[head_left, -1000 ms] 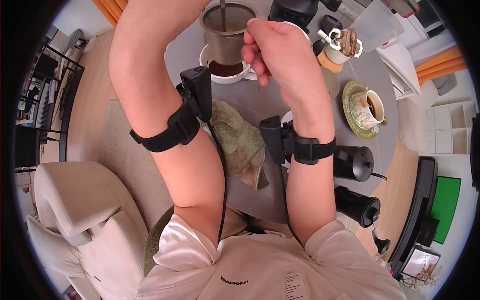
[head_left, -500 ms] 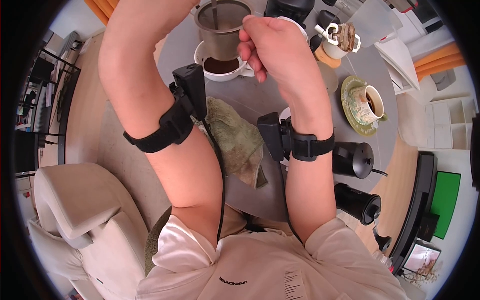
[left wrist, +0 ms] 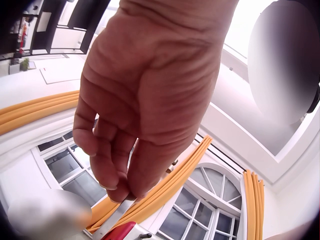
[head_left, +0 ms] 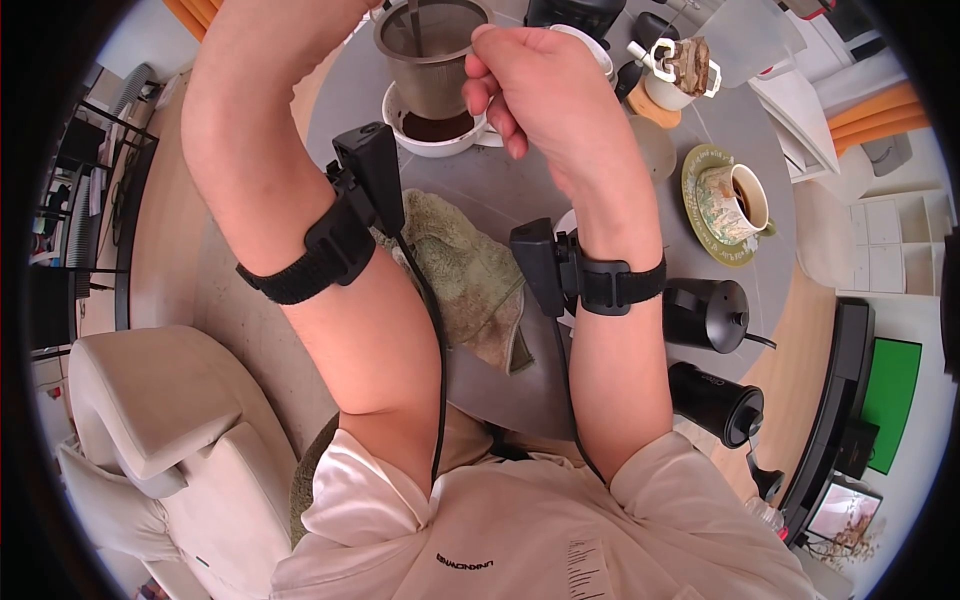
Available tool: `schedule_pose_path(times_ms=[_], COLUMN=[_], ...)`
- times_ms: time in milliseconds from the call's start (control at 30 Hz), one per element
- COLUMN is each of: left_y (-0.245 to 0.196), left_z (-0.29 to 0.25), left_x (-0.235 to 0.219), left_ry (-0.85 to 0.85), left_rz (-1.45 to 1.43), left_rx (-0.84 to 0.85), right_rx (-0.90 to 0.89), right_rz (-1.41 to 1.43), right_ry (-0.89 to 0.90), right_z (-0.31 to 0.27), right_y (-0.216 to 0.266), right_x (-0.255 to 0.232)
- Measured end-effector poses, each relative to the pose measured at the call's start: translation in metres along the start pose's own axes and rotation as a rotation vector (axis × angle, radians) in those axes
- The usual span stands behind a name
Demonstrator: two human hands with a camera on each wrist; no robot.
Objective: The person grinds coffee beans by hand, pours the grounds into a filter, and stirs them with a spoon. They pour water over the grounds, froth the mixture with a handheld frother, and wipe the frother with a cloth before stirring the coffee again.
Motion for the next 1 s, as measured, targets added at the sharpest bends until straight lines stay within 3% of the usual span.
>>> schedule_pose_path(times_ms=[67, 100, 167, 200, 267, 300, 367, 567, 700, 767, 800, 867, 900, 967, 1000], left_y=[-0.001, 0.003, 0.005, 0.0, 0.005, 0.005, 0.003, 0.004, -0.007, -0.008, -0.001, 0.008, 0.003, 0.008, 0.008], left_z=[-0.003, -0.025, -0.026, -0.007, -0.003, -0.024, -0.037, -0.035, -0.028, -0.029, -0.034, -0.022, -0.004, 0.001, -0.021], left_x=[0.002, 0.014, 0.015, 0.003, 0.003, 0.015, 0.021, 0.02, 0.014, 0.017, 0.021, 0.013, -0.002, -0.002, 0.014], left_ry=[-0.041, -0.162, -0.164, -0.046, -0.036, -0.146, -0.256, -0.222, -0.149, -0.191, -0.231, -0.118, 0.035, 0.038, -0.111], left_rz=[0.033, 0.073, 0.072, 0.032, 0.031, 0.07, 0.105, 0.055, 0.042, 0.075, 0.093, 0.038, -0.034, -0.041, 0.025], left_rx=[0.027, 0.236, 0.274, 0.104, 0.095, 0.257, 0.42, 0.41, 0.194, 0.215, 0.311, 0.245, 0.082, 0.083, 0.244], right_rx=[-0.002, -0.001, 0.005, 0.009, 0.005, -0.004, -0.001, 0.006, 0.025, 0.023, 0.027, 0.034, 0.037, 0.037, 0.037], right_rz=[-0.004, -0.003, -0.004, -0.006, -0.001, 0.005, 0.002, -0.023, -0.016, -0.01, -0.007, 0.003, 0.01, 0.01, 0.003], right_ry=[-0.007, -0.009, -0.006, 0.0, -0.01, -0.027, -0.036, -0.031, -0.013, -0.024, -0.021, -0.008, -0.001, -0.007, -0.021], right_z=[0.0, 0.0, 0.0, 0.0, 0.0, 0.0, 0.0, -0.001, -0.001, -0.001, -0.002, -0.002, -0.001, 0.0, -0.001], right_y=[0.0, 0.001, 0.001, 0.001, 0.001, 0.001, 0.001, 0.002, 0.001, 0.002, 0.003, 0.002, 0.002, 0.002, 0.002], right_x=[0.0, -0.001, -0.002, -0.003, -0.003, -0.002, -0.002, -0.002, -0.002, -0.002, -0.003, -0.004, -0.005, -0.006, -0.005])
Point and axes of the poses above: each hand's wrist, its own z-axis towards the middle knuckle, its own x-axis out of the palm, y = z × x, the point moved 3 cm from there along z, towards the middle knuckle, and after that the axes turned 5 degrees about -y, right-handed, at the moved point
